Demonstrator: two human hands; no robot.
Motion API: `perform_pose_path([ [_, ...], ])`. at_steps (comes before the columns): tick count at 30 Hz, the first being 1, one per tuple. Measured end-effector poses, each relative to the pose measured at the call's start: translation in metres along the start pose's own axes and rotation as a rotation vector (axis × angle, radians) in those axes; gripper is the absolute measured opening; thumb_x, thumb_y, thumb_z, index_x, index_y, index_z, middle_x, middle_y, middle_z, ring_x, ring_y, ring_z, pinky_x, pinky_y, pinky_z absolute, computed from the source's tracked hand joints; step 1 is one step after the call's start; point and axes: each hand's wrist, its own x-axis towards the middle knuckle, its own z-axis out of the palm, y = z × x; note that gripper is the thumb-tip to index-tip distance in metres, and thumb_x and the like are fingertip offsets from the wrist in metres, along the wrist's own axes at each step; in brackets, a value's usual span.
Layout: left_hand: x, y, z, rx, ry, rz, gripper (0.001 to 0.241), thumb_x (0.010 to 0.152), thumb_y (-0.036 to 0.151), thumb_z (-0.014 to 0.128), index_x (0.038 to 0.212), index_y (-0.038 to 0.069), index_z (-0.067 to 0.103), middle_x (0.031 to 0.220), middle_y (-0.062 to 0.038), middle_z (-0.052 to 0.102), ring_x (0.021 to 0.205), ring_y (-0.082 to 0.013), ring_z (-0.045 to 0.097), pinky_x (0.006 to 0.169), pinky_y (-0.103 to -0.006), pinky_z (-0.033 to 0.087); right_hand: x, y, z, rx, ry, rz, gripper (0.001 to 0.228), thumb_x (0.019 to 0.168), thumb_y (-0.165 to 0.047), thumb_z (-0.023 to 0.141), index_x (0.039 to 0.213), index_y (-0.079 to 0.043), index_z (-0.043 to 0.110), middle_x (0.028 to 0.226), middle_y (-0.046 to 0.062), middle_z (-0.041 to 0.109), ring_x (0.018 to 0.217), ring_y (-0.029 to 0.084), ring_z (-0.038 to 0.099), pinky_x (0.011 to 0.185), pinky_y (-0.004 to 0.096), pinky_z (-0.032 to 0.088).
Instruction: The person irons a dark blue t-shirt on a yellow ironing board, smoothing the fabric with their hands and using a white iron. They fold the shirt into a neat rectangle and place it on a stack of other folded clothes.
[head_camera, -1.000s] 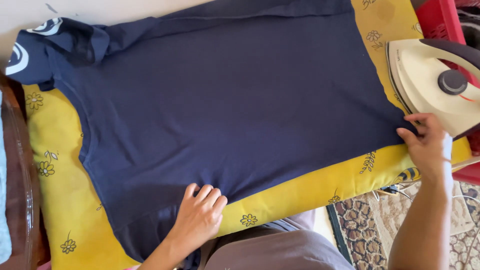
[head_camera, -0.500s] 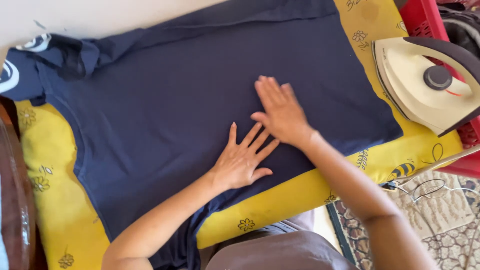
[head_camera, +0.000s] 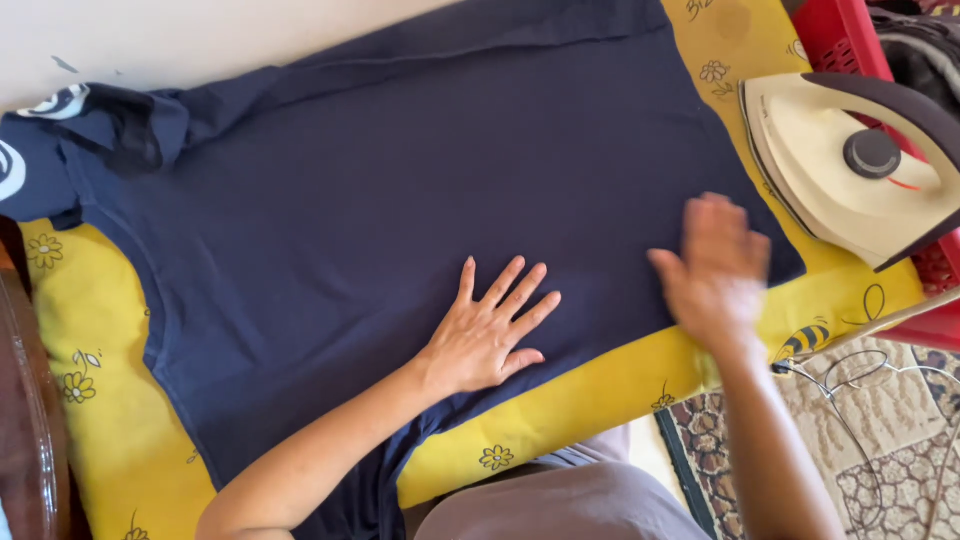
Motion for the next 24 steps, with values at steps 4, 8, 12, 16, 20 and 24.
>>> perform_pose_path([
  [4, 0.002, 0.002, 0.004, 0.11, 0.122, 0.006, 0.086, 0.093, 0.067, 0.062, 0.162, 0.026, 0.031, 0.172, -0.011, 0.018, 0.158, -0.0346, 0.019, 0.111, -0.0782, 0.026, -0.02, 0.031, -0.037, -0.071, -0.459, 0.449, 0.08, 0.105, -0.056, 0.03, 0.164, -0.001, 0.024, 0.171, 0.02, 0.024, 0.158, 0.031, 0.017, 0.119, 0.057, 0.014],
  [8, 0.02, 0.017, 0.0, 0.056, 0.065, 0.049, 0.079, 0.093, 0.068, 0.053, 0.158, 0.026, 0.038, 0.169, -0.011, 0.024, 0.156, -0.0382, 0.02, 0.109, -0.0798, 0.024, 0.018, 0.058, -0.087, -0.296, 0.022, 0.118, 0.038, 0.103, -0.021, 0.074, 0.136, -0.003, 0.071, 0.142, 0.02, 0.064, 0.132, 0.041, 0.055, 0.093, 0.058, 0.048],
  [12, 0.029, 0.042, 0.015, 0.064, 0.058, 0.113, 0.083, 0.091, 0.075, 0.046, 0.158, 0.027, 0.039, 0.168, -0.007, 0.031, 0.155, -0.0358, 0.027, 0.109, -0.0795, 0.026, 0.105, 0.115, -0.085, -0.104, -0.023, 0.186, 0.064, 0.1, -0.004, 0.089, 0.152, 0.017, 0.058, 0.137, 0.035, 0.053, 0.119, 0.053, 0.052, 0.091, 0.058, 0.046],
  [16, 0.022, 0.054, 0.018, 0.035, 0.108, 0.142, 0.086, 0.092, 0.076, 0.042, 0.157, 0.018, 0.041, 0.168, -0.009, 0.034, 0.156, -0.035, 0.029, 0.112, -0.0767, 0.028, 0.147, 0.26, 0.028, -0.688, -0.331, 0.158, 0.071, 0.101, -0.08, 0.063, 0.137, -0.02, 0.073, 0.09, 0.012, 0.084, 0.079, 0.034, 0.079, 0.063, 0.04, 0.057],
  [20, 0.024, 0.048, 0.022, 0.006, 0.122, 0.149, 0.088, 0.093, 0.075, 0.043, 0.161, 0.019, 0.034, 0.171, -0.007, 0.027, 0.16, -0.0331, 0.022, 0.116, -0.0762, 0.022, 0.189, 0.194, -0.015, -0.261, -0.339, 0.142, 0.054, 0.107, -0.064, 0.066, 0.112, -0.011, 0.076, 0.089, 0.018, 0.078, 0.076, 0.037, 0.073, 0.068, 0.044, 0.051],
  [24, 0.025, 0.049, 0.028, 0.015, 0.054, 0.147, 0.09, 0.093, 0.078, 0.035, 0.163, 0.022, 0.027, 0.173, -0.005, 0.019, 0.161, -0.0315, 0.014, 0.119, -0.0756, 0.014, 0.227, -0.004, -0.103, -0.467, -0.541, 0.147, 0.069, 0.107, -0.084, 0.039, 0.144, -0.031, 0.063, 0.101, 0.023, 0.083, 0.092, 0.043, 0.08, 0.063, 0.05, 0.061],
])
